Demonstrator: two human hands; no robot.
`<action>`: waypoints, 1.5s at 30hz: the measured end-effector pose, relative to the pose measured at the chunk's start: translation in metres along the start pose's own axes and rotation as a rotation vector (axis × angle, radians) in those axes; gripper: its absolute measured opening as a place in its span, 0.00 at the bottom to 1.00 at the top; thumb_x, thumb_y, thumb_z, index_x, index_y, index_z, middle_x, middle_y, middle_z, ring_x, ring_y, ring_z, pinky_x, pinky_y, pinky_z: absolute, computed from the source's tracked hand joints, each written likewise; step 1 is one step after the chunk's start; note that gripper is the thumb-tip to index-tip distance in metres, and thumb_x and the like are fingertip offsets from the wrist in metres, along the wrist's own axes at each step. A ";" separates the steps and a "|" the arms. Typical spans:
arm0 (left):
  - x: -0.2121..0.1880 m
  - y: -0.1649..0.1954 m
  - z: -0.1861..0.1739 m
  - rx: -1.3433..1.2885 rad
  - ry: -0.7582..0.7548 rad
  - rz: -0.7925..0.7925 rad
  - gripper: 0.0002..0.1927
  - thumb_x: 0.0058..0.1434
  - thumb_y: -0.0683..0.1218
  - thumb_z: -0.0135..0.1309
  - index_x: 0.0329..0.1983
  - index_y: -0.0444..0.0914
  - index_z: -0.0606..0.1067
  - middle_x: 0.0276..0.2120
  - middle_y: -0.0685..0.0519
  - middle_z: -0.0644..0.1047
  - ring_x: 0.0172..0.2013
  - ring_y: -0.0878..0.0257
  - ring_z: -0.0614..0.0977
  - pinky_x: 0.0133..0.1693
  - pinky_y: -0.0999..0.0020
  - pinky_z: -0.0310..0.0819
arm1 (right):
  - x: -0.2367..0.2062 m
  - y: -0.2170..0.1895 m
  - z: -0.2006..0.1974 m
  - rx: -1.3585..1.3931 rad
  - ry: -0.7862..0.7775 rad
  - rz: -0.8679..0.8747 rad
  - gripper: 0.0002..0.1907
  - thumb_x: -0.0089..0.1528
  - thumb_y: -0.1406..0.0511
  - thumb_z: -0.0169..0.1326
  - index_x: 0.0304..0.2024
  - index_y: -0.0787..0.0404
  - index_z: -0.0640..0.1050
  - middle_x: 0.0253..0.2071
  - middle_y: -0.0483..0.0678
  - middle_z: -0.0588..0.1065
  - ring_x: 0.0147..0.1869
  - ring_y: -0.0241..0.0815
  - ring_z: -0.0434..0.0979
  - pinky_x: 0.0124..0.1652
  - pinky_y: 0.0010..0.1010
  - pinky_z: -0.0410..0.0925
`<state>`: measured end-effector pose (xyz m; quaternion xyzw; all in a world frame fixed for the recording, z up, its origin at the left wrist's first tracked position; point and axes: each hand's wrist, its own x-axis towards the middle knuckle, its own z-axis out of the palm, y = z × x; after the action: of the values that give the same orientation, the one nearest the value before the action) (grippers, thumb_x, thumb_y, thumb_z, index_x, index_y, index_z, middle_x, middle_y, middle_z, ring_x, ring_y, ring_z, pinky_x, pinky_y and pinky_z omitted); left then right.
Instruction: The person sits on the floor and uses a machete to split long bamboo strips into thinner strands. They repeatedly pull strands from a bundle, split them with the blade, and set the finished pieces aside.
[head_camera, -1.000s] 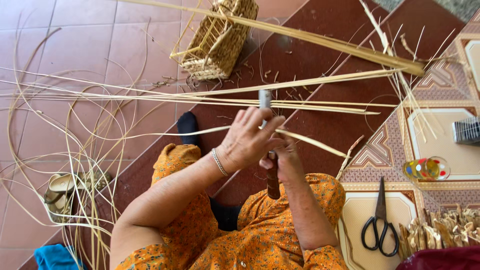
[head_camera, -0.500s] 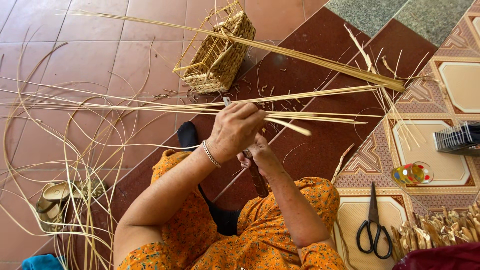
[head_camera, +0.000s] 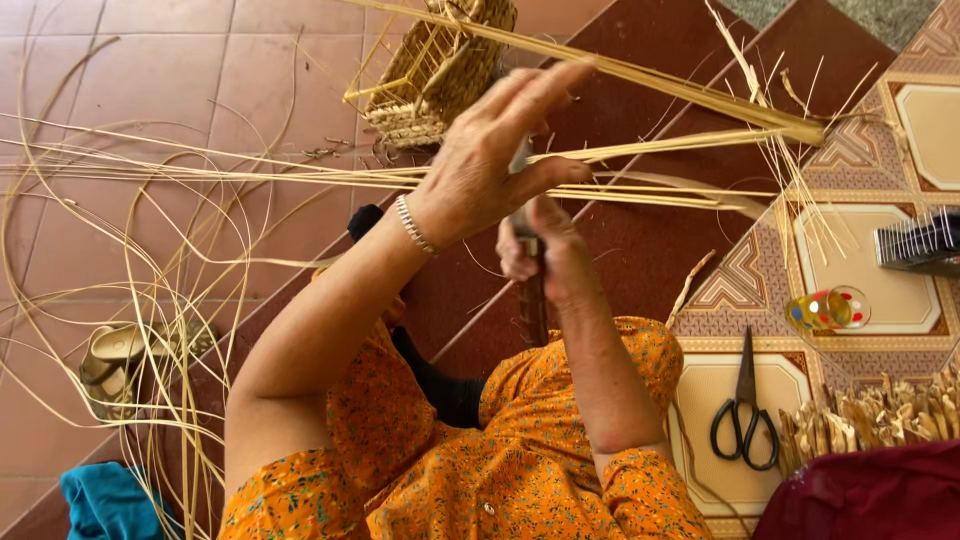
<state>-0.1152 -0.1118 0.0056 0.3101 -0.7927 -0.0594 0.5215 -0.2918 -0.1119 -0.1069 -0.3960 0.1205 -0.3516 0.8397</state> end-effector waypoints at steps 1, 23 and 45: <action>-0.007 0.002 -0.001 0.041 -0.004 -0.041 0.32 0.67 0.50 0.63 0.67 0.34 0.64 0.51 0.45 0.76 0.42 0.58 0.81 0.46 0.63 0.80 | -0.006 -0.006 -0.005 0.105 -0.047 -0.037 0.19 0.74 0.49 0.49 0.54 0.56 0.71 0.23 0.45 0.69 0.18 0.31 0.60 0.20 0.24 0.59; -0.031 0.159 -0.080 -0.299 -0.251 -0.008 0.09 0.56 0.42 0.61 0.36 0.31 0.78 0.28 0.50 0.76 0.25 0.60 0.76 0.25 0.64 0.67 | -0.135 -0.021 0.097 0.156 -0.551 -0.039 0.25 0.73 0.50 0.50 0.63 0.61 0.71 0.22 0.48 0.69 0.17 0.33 0.61 0.18 0.28 0.58; -0.074 0.094 -0.098 -0.244 -0.313 -0.463 0.04 0.66 0.42 0.59 0.39 0.35 0.80 0.31 0.51 0.79 0.29 0.62 0.81 0.32 0.69 0.73 | -0.155 -0.057 0.049 0.265 -0.222 -0.164 0.29 0.73 0.51 0.46 0.65 0.68 0.70 0.14 0.44 0.64 0.15 0.35 0.57 0.18 0.35 0.54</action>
<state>-0.0517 0.0270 0.0301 0.4050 -0.7587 -0.3184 0.3988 -0.4086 -0.0020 -0.0437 -0.3267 -0.0529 -0.3858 0.8612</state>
